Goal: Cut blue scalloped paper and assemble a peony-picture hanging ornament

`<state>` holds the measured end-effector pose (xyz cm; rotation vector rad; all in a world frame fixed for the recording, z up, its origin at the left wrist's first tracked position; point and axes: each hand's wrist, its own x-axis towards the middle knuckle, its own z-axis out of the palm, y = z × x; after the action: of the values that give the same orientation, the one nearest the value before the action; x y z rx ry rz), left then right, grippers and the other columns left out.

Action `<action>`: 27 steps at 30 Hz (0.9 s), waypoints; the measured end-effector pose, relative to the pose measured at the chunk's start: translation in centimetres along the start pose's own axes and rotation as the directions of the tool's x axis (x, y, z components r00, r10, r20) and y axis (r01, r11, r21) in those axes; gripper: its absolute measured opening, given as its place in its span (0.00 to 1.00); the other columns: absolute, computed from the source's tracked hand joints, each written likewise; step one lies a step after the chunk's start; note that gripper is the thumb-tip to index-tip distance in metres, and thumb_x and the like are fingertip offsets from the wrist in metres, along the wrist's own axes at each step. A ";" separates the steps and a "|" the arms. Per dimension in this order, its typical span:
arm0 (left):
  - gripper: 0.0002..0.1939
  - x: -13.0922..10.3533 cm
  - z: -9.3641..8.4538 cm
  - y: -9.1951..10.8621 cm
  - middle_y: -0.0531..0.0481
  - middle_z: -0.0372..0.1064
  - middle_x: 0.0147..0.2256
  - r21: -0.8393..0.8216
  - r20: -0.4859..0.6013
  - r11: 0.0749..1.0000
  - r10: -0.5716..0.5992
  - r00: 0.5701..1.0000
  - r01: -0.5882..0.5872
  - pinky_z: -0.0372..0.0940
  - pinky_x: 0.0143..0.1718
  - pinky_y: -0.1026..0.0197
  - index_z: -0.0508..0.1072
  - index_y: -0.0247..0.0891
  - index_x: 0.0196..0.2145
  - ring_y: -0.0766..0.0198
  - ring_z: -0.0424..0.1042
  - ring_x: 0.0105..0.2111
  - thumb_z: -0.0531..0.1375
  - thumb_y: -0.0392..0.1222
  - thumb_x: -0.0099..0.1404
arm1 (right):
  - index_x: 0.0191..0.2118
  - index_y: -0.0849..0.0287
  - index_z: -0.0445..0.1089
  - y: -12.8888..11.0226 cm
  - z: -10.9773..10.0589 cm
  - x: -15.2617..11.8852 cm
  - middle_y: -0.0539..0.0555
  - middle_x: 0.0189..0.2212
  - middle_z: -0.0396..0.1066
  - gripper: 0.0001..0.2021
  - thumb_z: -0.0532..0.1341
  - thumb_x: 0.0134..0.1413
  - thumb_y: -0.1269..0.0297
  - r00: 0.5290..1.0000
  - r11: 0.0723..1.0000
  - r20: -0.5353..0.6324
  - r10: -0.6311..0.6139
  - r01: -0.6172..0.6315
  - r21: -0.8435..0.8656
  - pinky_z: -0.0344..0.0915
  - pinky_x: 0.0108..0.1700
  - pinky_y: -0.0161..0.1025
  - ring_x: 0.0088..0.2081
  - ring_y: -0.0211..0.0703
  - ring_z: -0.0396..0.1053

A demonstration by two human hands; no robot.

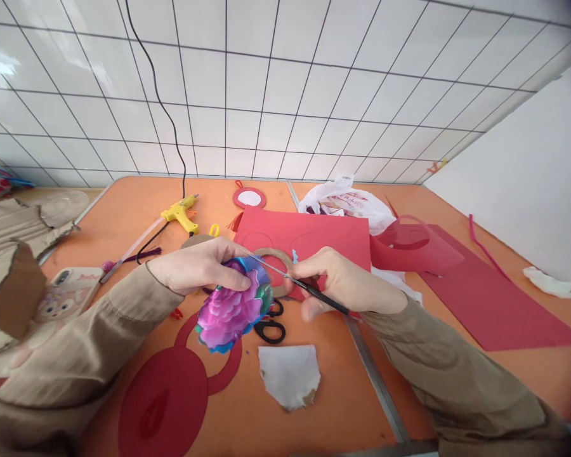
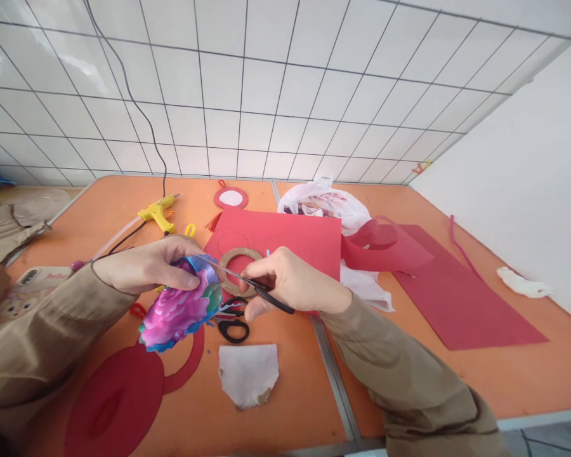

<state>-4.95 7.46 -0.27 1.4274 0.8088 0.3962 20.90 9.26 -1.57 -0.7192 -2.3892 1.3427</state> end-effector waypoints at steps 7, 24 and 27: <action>0.07 -0.3 -1.2 0.2 0.50 0.72 0.23 -0.007 0.035 0.999 0.038 0.999 -0.038 0.63 0.25 0.68 0.77 0.32 0.26 0.69 0.68 0.23 0.67 0.40 0.57 | 0.30 0.63 0.71 -0.5 -0.5 -0.3 0.43 0.17 0.54 0.25 0.73 0.39 0.44 0.995 0.993 -0.007 0.096 -0.095 0.069 0.48 0.21 0.31 0.20 0.31 0.49; 0.10 -1.2 -2.6 0.3 0.47 0.78 0.24 -0.159 -0.263 0.946 0.235 0.936 -0.282 0.70 0.31 0.63 0.81 0.34 0.27 0.64 0.75 0.24 0.73 0.43 0.52 | 0.42 0.63 0.69 -1.6 -0.3 -0.9 0.52 0.28 0.66 0.30 0.64 0.49 0.36 0.989 1.000 -0.145 -0.020 0.020 0.000 0.63 0.31 0.36 0.28 0.39 0.65; 0.09 -1.2 -2.3 0.3 0.46 0.79 0.25 -0.170 -0.256 0.945 0.231 0.939 -0.279 0.70 0.31 0.64 0.82 0.34 0.27 0.64 0.75 0.25 0.73 0.43 0.52 | 0.40 0.63 0.70 -0.8 0.0 -0.3 0.50 0.25 0.65 0.31 0.63 0.49 0.35 0.983 0.999 -0.182 -0.034 0.032 -0.016 0.62 0.31 0.37 0.27 0.39 0.63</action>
<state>-7.37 8.33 0.48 1.3103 0.7459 0.8377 20.95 8.74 -0.85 -0.7674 -2.2577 1.1940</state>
